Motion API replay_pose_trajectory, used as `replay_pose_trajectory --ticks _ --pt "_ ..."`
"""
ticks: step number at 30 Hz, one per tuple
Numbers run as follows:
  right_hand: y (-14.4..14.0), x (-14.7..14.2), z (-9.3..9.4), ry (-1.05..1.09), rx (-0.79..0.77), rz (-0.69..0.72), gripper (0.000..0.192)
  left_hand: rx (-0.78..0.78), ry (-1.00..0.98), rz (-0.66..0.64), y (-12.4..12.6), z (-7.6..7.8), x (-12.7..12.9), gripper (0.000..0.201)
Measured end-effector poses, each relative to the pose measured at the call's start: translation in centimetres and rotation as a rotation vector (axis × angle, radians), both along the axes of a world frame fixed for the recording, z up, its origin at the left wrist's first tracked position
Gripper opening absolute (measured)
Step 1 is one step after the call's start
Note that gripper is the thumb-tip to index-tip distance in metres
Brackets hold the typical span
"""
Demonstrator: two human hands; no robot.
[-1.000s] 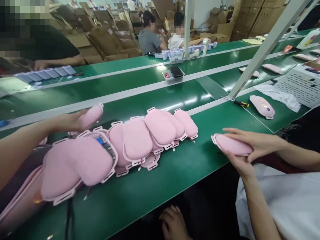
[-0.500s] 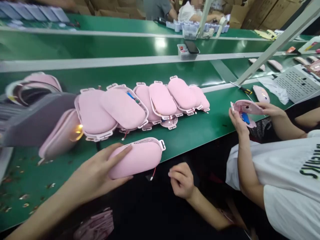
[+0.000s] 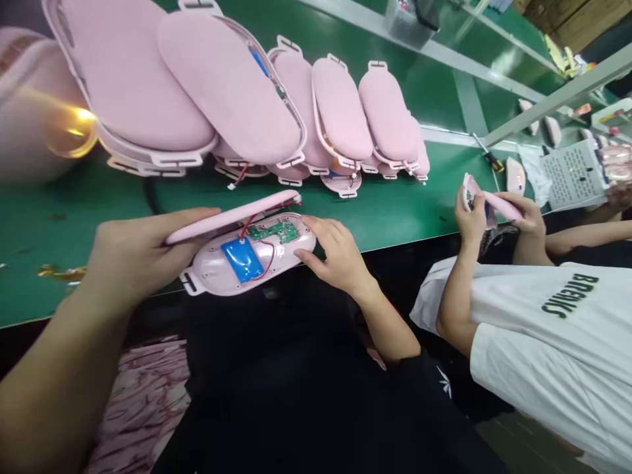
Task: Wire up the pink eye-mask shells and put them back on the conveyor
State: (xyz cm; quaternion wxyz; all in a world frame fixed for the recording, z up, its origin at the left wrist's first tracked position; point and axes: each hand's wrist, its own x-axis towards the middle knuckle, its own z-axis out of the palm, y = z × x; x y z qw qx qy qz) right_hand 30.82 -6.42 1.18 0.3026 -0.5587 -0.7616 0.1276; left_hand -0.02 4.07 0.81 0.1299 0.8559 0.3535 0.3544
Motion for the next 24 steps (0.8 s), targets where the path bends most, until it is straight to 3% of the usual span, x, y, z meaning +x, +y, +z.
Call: replay_pose_trajectory --ticks 4,8,10,14,18,20,24 --pt "0.7 -1.1 1.0 0.077 0.090 -0.091 0.050 -0.015 -0.072 0.058 -0.4 -1.0 0.0 0.025" --pt "2.7 -1.8 2.3 0.145 0.091 -0.231 0.053 -0.030 -0.101 0.002 -0.6 -1.1 -0.1 0.031" --pt "3.7 -1.9 3.0 0.149 0.132 -0.191 0.041 -0.016 -0.098 -0.019 -0.6 -1.2 -0.2 0.035" --pt "4.0 -1.6 4.2 0.208 0.241 0.029 0.029 0.014 -0.077 0.023 -0.4 -1.4 -0.2 0.035" --pt "2.4 -1.0 4.4 0.134 0.073 0.164 0.020 0.054 -0.056 0.053 -0.4 -1.5 0.0 0.041" --pt "2.0 -0.8 4.0 0.065 0.004 0.187 0.022 0.066 -0.056 0.057 -0.4 -1.4 0.1 0.042" --pt "2.3 -0.8 2.8 -0.032 0.051 0.113 0.027 0.058 -0.059 0.062 -0.6 -1.2 0.3 0.037"
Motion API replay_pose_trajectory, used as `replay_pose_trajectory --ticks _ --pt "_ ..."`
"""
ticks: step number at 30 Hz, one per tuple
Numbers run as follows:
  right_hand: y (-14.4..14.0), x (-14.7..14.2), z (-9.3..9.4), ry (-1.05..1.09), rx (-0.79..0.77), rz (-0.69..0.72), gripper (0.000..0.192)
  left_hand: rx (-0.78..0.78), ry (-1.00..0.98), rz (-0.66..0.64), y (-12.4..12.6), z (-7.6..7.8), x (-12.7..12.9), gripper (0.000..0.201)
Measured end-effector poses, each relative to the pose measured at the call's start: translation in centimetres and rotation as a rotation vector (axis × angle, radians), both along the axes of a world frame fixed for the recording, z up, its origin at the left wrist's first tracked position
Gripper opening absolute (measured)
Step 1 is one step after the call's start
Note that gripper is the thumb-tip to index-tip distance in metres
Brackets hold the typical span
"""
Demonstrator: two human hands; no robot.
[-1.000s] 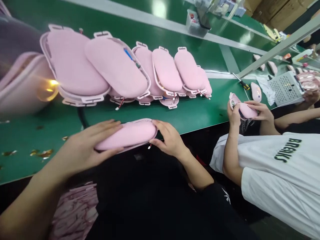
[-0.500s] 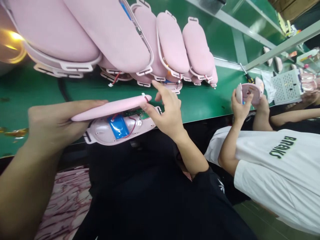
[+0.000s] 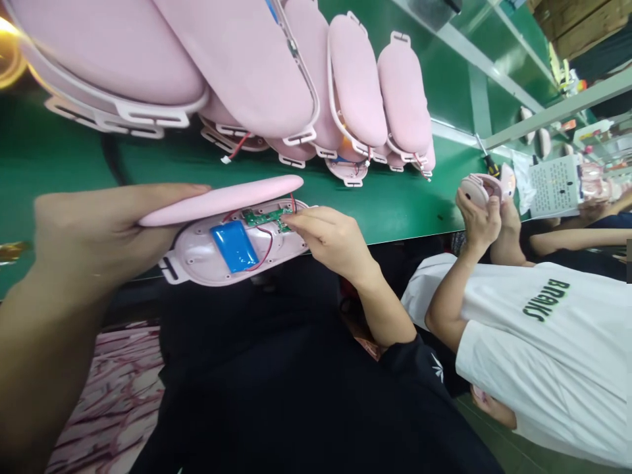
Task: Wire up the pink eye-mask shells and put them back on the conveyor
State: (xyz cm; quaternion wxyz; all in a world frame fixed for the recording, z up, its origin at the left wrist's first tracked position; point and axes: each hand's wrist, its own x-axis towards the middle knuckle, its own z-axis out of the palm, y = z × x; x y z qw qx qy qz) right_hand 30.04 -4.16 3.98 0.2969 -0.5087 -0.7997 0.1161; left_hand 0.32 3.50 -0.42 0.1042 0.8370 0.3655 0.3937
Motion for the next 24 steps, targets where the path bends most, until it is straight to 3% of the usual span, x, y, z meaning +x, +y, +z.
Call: replay_pose_trajectory --ticks 8,15,21,24 --pt "0.7 -0.5 0.3 -0.195 -0.031 0.003 0.019 -0.008 -0.004 0.020 -0.1 0.4 0.1 0.030" --pt "0.9 -1.0 1.0 -0.370 -0.012 0.066 0.028 -0.032 -0.020 0.014 -0.3 0.7 0.2 0.029" --pt "1.1 -1.5 1.5 -0.450 -0.014 0.000 0.028 -0.095 0.006 0.026 -0.5 1.0 0.3 0.030" --pt "1.3 -1.6 1.7 -0.509 0.010 -0.013 0.030 -0.050 -0.010 0.039 -0.4 0.9 0.4 0.031"
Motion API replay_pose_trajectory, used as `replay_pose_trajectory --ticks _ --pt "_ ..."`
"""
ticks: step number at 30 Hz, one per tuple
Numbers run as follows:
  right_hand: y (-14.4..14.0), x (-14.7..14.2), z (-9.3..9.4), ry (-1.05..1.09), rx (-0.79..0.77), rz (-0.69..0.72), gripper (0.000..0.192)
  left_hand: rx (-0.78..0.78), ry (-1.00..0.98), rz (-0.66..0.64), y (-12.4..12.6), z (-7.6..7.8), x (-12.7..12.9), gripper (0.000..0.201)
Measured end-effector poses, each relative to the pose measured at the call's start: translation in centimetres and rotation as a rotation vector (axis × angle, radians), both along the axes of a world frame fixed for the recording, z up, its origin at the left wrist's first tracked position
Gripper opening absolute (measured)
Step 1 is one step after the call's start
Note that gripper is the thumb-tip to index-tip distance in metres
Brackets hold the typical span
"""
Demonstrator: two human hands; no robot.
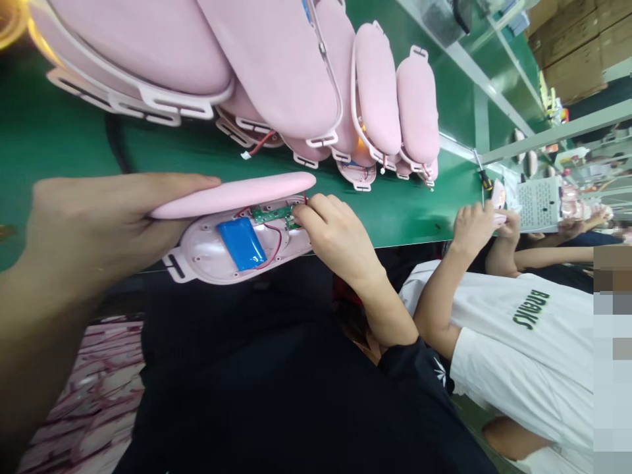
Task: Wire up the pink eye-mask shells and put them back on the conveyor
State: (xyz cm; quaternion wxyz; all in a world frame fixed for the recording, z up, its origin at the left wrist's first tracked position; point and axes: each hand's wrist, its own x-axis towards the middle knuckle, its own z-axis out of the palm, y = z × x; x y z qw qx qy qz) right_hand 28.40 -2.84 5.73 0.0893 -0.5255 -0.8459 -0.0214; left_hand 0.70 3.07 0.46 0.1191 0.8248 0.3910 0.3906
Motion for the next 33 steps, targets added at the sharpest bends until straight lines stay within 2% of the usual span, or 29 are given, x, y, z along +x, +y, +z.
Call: replay_pose_trajectory --ticks 19,25,29,33 --pt "0.7 -1.9 2.2 -0.289 -0.132 -0.009 0.023 0.040 0.048 -0.001 -0.1 -0.3 -0.2 0.040" --pt "1.4 -3.9 3.3 -0.332 -0.167 -0.030 0.033 0.045 0.062 0.023 -0.5 0.0 -0.2 0.041" --pt "2.6 -4.1 3.6 -0.216 -0.225 -0.010 0.037 -0.014 0.079 0.049 -0.6 0.1 -0.2 0.039" --pt "4.4 -2.3 2.5 -0.028 -0.292 0.008 0.033 -0.142 0.081 0.065 -0.6 0.2 -0.2 0.038"
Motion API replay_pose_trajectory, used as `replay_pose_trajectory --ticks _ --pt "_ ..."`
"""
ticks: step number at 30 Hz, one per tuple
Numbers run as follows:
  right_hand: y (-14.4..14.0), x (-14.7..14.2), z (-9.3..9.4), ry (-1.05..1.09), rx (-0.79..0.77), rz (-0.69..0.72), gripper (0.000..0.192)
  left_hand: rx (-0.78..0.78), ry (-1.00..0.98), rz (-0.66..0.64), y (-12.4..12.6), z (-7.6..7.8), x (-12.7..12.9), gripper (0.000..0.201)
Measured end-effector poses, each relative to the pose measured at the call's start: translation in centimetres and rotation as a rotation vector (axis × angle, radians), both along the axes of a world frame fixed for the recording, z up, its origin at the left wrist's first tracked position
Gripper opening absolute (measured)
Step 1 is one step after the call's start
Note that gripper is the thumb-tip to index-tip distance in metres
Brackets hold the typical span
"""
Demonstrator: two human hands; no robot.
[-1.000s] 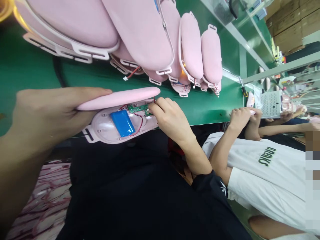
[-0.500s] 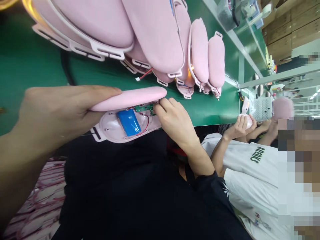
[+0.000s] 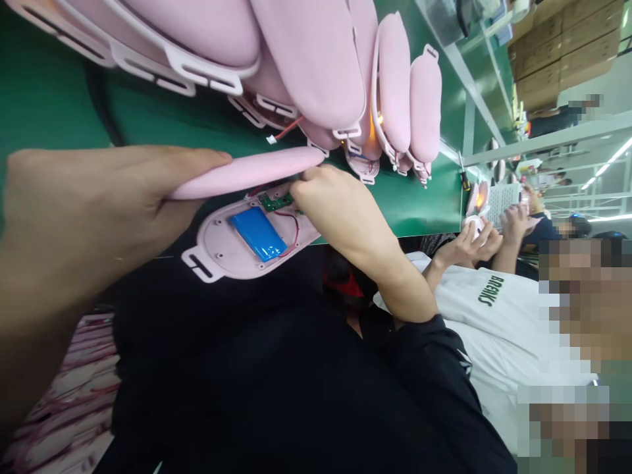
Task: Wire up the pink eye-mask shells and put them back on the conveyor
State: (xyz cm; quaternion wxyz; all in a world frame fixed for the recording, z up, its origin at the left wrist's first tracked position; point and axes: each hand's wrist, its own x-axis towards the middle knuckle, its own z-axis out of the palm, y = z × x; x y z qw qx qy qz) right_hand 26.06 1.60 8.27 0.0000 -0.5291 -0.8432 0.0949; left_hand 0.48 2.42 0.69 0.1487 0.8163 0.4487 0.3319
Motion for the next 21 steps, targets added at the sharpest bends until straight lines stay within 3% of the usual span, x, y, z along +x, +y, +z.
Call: replay_pose_trajectory --ticks 4,9,12,15,21 --pt "1.7 2.1 -1.1 0.133 -0.058 0.020 0.028 -0.010 -0.023 -0.010 0.0 0.1 0.1 0.039" --pt "-0.6 0.8 0.7 0.139 0.004 -0.124 0.020 0.138 -0.075 -0.034 0.1 -0.3 0.1 0.035" --pt "-3.4 -1.7 1.1 0.394 -0.010 -0.289 0.022 0.206 -0.139 -0.082 0.2 -0.5 0.0 0.033" --pt "-4.9 -3.6 0.0 0.650 -0.109 -0.437 0.027 0.218 -0.160 -0.125 0.3 -0.4 0.0 0.032" --pt "-5.1 -3.5 -1.5 0.894 -0.190 -0.528 0.026 0.248 -0.095 -0.117 -0.3 0.3 0.1 0.036"
